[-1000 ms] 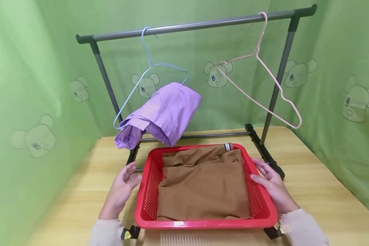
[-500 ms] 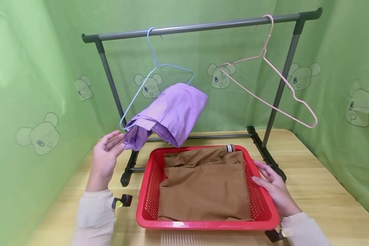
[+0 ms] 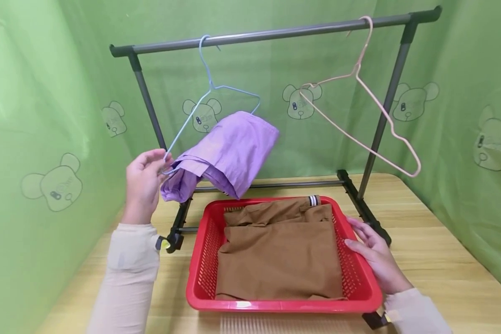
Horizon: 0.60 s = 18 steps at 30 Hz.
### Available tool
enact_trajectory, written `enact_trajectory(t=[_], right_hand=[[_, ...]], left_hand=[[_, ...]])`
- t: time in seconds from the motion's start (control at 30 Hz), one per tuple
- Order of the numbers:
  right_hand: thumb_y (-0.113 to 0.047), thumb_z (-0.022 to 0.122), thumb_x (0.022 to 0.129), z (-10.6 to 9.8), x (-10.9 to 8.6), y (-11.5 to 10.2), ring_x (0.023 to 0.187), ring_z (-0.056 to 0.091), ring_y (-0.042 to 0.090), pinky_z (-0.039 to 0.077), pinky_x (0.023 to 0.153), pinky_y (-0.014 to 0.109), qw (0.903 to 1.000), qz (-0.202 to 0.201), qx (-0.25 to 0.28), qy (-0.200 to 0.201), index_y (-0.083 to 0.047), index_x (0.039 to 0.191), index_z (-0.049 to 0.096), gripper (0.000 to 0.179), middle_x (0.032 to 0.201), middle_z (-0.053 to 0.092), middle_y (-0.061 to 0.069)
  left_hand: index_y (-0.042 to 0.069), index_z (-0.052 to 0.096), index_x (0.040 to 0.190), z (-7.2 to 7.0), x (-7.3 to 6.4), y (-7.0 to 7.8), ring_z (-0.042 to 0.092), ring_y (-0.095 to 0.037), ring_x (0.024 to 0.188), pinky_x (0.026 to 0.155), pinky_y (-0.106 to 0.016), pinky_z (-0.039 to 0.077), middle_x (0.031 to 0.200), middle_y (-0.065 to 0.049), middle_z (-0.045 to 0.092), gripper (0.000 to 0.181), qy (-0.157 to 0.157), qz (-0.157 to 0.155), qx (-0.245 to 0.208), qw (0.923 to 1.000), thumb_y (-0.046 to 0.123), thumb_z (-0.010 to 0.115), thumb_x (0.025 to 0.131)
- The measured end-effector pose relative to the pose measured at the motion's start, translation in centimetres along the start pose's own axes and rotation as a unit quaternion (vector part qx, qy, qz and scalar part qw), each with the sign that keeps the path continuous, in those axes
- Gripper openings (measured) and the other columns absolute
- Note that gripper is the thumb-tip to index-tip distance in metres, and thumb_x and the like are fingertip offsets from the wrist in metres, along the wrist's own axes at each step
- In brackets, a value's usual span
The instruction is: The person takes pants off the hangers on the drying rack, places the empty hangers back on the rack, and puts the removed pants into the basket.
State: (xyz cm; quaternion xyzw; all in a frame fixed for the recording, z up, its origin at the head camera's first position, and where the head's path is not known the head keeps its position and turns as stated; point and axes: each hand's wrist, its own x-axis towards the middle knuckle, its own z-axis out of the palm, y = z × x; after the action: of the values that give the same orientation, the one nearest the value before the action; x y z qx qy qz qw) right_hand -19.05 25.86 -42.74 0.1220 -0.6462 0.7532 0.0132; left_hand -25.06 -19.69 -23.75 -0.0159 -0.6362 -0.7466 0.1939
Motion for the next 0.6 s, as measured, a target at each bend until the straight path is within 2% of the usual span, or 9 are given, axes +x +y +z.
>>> enact_trajectory(t=[0.1, 0.2, 0.3, 0.47, 0.6], right_hand=[[-0.004, 0.051, 0.099, 0.0, 0.0, 0.0, 0.108, 0.063, 0.013, 0.056, 0.077, 0.039, 1.0, 0.005, 0.0, 0.001, -0.01, 0.148, 0.029, 0.054, 0.139, 0.045, -0.007], [-0.004, 0.051, 0.099, 0.0, 0.0, -0.1, 0.107, 0.063, 0.014, 0.056, 0.077, 0.04, 1.0, 0.007, -0.001, 0.0, -0.011, 0.149, 0.03, 0.055, 0.14, 0.043, -0.006], [-0.004, 0.051, 0.099, 0.0, 0.0, -0.1, 0.107, 0.063, 0.014, 0.056, 0.077, 0.04, 1.0, 0.005, -0.002, 0.001, -0.01, 0.149, 0.03, 0.054, 0.14, 0.042, -0.006], [-0.004, 0.051, 0.099, 0.0, 0.0, -0.1, 0.105, 0.064, 0.014, 0.056, 0.075, 0.04, 1.0, 0.005, -0.001, -0.001, -0.011, 0.149, 0.03, 0.054, 0.139, 0.044, -0.008], [-0.004, 0.051, 0.099, 0.0, 0.0, -0.1, 0.105, 0.064, 0.014, 0.056, 0.075, 0.041, 1.0, 0.006, 0.0, -0.002, -0.011, 0.149, 0.03, 0.054, 0.138, 0.044, -0.009]], left_hand=[[0.0, 0.059, 0.11, 0.5, 0.7, 0.1, 0.062, -0.022, 0.093, 0.089, -0.03, 0.051, 0.097, -0.009, 0.063, 0.014, 0.002, -0.003, 0.014, 0.9999, 0.004, 0.055, 0.098], [0.0, 0.059, 0.111, 0.9, 1.4, 0.2, 0.063, -0.021, 0.087, 0.083, -0.027, 0.053, 0.093, -0.007, 0.063, 0.016, 0.002, -0.001, 0.056, 0.9984, 0.006, 0.058, 0.096], [-0.002, 0.058, 0.117, 1.3, 1.9, 0.2, 0.061, -0.016, 0.078, 0.074, -0.022, 0.053, 0.087, -0.003, 0.062, 0.022, -0.003, 0.002, 0.111, 0.9938, 0.004, 0.058, 0.096], [-0.006, 0.058, 0.12, 1.6, 2.3, 0.2, 0.051, -0.009, 0.062, 0.058, -0.017, 0.046, 0.082, 0.0, 0.06, 0.028, -0.023, -0.005, 0.163, 0.9864, 0.013, 0.057, 0.098], [-0.003, 0.064, 0.111, 1.7, 2.5, 0.3, 0.046, -0.007, 0.057, 0.051, -0.017, 0.041, 0.075, 0.001, 0.055, 0.026, -0.031, -0.014, 0.181, 0.9828, 0.019, 0.057, 0.099]])
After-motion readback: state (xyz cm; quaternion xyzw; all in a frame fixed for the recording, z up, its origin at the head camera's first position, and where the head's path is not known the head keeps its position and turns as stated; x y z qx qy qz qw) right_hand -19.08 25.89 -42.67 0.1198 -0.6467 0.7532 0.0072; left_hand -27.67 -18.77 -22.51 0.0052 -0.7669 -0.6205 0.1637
